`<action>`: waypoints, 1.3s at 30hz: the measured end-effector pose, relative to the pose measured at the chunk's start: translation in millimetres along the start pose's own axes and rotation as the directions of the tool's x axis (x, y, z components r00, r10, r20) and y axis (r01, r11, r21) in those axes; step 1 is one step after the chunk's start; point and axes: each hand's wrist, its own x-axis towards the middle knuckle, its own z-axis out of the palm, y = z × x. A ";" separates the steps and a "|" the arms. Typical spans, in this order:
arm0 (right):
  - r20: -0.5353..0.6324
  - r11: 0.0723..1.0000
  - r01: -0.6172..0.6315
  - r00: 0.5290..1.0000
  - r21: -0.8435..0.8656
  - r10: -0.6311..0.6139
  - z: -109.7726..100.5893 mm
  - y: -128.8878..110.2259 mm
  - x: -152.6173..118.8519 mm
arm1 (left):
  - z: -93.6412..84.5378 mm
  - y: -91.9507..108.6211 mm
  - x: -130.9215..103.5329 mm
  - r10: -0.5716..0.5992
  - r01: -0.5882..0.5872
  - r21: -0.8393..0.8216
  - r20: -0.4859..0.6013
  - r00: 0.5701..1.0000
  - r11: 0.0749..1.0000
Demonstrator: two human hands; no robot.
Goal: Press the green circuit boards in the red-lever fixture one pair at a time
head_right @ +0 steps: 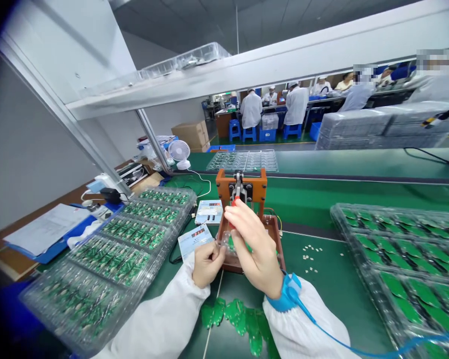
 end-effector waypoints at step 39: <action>-0.004 0.998 0.056 0.998 0.012 -0.056 0.3 -2.5 6.6 | -84.7 -71.8 119.5 -0.687 -0.257 0.720 0.693 0.220 0.644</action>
